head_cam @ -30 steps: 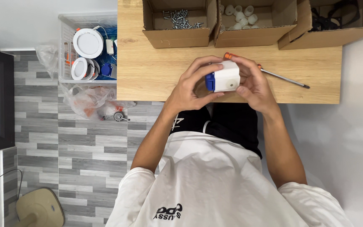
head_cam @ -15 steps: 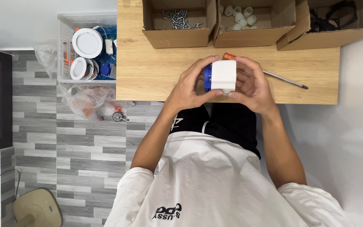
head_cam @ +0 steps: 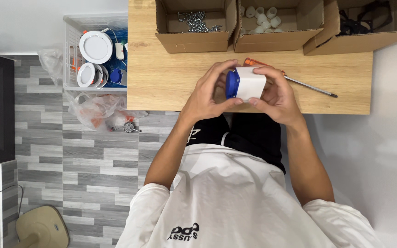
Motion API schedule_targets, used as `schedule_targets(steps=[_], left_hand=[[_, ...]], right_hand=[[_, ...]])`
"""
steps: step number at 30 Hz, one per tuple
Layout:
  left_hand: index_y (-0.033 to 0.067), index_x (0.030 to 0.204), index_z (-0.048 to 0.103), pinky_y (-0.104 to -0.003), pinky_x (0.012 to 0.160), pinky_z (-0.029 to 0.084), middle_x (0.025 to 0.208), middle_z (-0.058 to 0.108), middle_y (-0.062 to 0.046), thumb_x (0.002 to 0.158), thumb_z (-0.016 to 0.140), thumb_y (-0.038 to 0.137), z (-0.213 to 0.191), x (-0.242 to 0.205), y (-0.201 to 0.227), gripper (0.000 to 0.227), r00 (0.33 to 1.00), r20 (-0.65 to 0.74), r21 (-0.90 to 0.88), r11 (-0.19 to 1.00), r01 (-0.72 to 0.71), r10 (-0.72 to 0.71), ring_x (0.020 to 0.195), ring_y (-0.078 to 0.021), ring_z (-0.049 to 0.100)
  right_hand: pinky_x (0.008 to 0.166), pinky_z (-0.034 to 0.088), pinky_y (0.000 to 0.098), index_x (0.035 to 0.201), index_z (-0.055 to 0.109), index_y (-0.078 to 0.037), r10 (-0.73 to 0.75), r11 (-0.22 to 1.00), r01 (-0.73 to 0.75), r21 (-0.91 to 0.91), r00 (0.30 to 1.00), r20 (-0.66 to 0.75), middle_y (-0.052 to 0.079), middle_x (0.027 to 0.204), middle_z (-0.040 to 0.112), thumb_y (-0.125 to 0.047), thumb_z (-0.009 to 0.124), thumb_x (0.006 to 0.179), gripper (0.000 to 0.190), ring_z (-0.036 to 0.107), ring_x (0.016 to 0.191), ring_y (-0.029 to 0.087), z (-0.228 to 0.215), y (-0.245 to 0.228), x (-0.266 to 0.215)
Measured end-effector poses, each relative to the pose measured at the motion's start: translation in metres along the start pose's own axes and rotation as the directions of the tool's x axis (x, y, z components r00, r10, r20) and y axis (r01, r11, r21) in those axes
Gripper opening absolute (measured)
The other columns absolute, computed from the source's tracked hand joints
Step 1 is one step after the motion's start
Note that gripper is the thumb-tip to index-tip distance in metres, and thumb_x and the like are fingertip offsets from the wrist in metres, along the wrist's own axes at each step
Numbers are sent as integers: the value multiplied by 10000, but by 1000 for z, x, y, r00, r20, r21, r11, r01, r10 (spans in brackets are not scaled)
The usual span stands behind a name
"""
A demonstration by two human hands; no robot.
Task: The person assembles a blue electrical socket into a white junction box using a screwdriver. They insert the socket, secure it with screws, and then attach a white cover plate to the box.
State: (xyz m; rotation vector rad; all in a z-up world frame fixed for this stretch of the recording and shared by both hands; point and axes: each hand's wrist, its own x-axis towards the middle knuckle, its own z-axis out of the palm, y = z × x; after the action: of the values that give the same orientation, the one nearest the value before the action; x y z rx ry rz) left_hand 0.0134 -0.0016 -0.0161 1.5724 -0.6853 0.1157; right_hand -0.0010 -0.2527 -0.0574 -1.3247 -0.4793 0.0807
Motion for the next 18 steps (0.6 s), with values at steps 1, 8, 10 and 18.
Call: schedule_targets(steps=[1,8,10,18], left_hand=[[52,1591,513,-355,852,674,1400,649,-190,940,963,350,0,-2,-5,846,999,6,-34,999,39,-39,1001,-208,750],[2,1548,555,-321,776,671,1338,667,-203,974,922,216,2,-4,-2,715,999,-14,-64,998,30,-31,891,-192,760],[9,1544,571,-335,836,681,1372,665,-182,973,918,195,1,-2,5,693,1000,-9,-54,999,-7,7,968,-208,770],[26,1508,609,-413,1001,658,1452,645,-175,966,911,155,-2,5,12,634,990,12,43,989,-140,140,1268,-313,715]], right_hand=[[1010,651,414,1517,422,94,-20,1000,20,-6,1000,1,200,1564,482,88,796,866,751,665,1315,355,-2,5,-1],[1075,609,444,1527,401,96,-75,995,76,-59,997,22,228,1602,448,113,837,836,818,606,1392,372,4,-7,3],[1136,575,463,1638,276,26,-43,996,46,-74,998,46,259,1626,428,-50,809,910,905,548,1454,394,7,-21,8],[957,597,364,1649,328,29,46,997,-43,-57,998,50,211,1524,519,-485,669,977,912,603,1289,271,2,-20,11]])
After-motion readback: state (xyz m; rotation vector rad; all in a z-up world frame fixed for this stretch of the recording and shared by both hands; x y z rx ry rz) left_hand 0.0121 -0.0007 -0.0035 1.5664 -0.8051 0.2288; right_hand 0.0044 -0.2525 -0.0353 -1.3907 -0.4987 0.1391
